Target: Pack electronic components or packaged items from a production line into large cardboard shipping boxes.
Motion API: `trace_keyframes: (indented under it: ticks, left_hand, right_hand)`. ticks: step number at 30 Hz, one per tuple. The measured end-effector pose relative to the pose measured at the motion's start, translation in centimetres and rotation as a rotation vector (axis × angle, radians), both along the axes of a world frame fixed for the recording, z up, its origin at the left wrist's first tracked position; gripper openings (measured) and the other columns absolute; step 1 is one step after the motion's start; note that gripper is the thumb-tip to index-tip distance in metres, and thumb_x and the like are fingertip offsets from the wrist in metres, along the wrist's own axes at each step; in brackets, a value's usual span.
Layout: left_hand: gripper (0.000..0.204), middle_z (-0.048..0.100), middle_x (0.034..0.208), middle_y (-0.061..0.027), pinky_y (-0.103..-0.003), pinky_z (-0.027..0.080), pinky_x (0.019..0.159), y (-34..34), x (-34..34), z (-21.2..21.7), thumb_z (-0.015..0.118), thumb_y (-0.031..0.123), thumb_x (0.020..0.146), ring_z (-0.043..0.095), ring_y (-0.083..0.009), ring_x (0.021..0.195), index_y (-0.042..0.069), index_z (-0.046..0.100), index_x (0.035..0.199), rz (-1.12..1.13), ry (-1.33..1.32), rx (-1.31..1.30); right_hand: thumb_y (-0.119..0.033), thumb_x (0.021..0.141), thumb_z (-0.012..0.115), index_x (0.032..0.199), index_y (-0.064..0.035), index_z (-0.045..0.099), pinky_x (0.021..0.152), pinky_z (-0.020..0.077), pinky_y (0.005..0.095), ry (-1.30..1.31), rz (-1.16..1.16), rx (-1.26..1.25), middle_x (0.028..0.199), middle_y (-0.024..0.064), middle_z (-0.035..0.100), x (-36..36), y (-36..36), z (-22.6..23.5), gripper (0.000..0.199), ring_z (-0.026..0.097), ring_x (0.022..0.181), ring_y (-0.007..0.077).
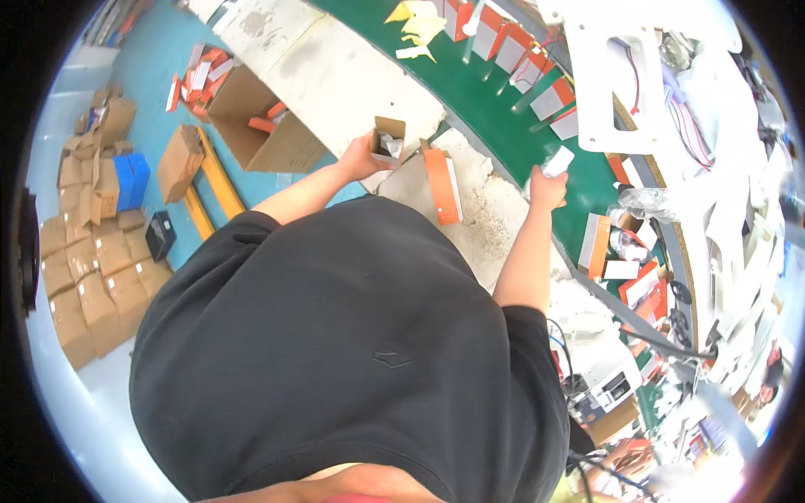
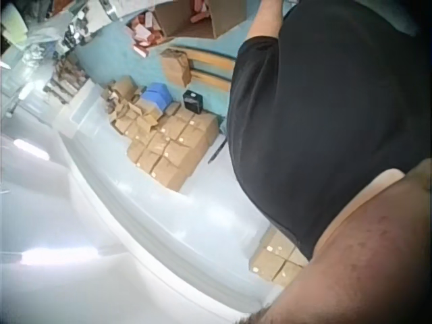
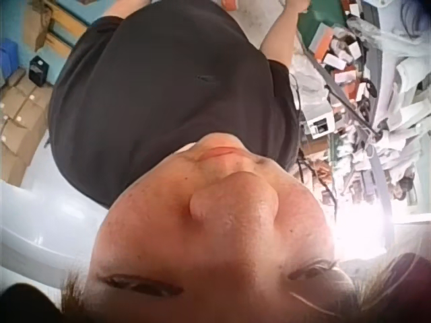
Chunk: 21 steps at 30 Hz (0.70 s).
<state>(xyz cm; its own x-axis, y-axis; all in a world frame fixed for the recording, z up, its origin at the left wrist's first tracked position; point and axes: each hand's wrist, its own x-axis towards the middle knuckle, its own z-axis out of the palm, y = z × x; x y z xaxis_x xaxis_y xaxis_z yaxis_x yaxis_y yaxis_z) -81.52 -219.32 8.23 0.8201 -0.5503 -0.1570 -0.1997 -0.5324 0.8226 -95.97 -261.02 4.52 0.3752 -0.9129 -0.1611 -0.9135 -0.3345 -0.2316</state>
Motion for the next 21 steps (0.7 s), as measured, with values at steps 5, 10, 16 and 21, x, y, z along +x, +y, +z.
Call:
trace_keyframes:
  ticks: [5, 10, 16, 21]
  left_hand:
    - [0.057, 0.066, 0.087, -0.0158, -0.045, 0.052, 0.077, -0.2, 2.7, -5.8, 0.094, 0.017, 0.063, 0.064, -0.0373, 0.087, 0.008, 0.046, 0.095, -0.062, -0.017, 0.053]
    - [0.060, 0.070, 0.101, -0.0197, -0.047, 0.053, 0.087, -0.5, 4.5, -7.3, 0.092, 0.017, 0.066, 0.066, -0.0418, 0.101, 0.008, 0.054, 0.112, -0.232, 0.034, -0.106]
    - [0.056, 0.071, 0.106, -0.0205, -0.048, 0.053, 0.089, 0.6, 5.4, -7.2, 0.089, 0.015, 0.071, 0.066, -0.0422, 0.107, 0.007, 0.055, 0.115, -0.315, 0.133, -0.090]
    - [0.052, 0.070, 0.104, -0.0206, -0.049, 0.052, 0.088, 1.5, 5.4, -5.9, 0.088, 0.014, 0.072, 0.066, -0.0423, 0.105, 0.007, 0.053, 0.110, -0.343, 0.156, 0.007]
  right_hand:
    - [-0.016, 0.077, 0.089, 0.106, -0.0013, 0.070, 0.079, 0.0537, 0.0312, -0.803, 0.144, 0.546, 0.095, 0.0056, 0.074, -1.3, 9.2, 8.0, 0.038, 0.068, 0.086, 0.0139]
    - [-0.019, 0.076, 0.091, 0.105, -0.0016, 0.071, 0.073, 0.0540, 0.0292, -0.565, 0.432, 0.686, 0.089, 0.0032, 0.073, -1.7, 17.4, 15.6, 0.039, 0.068, 0.080, 0.0121]
    - [-0.020, 0.074, 0.092, 0.104, -0.0047, 0.074, 0.074, 0.0544, 0.0292, -0.348, 0.558, 0.746, 0.087, 0.0036, 0.074, 3.8, 24.8, 19.6, 0.038, 0.067, 0.078, 0.0111]
    - [-0.021, 0.075, 0.090, 0.102, -0.0042, 0.076, 0.078, 0.0570, 0.0304, -0.508, 0.556, 0.461, 0.090, 0.0094, 0.076, 7.7, 29.2, 18.7, 0.034, 0.073, 0.083, 0.0181]
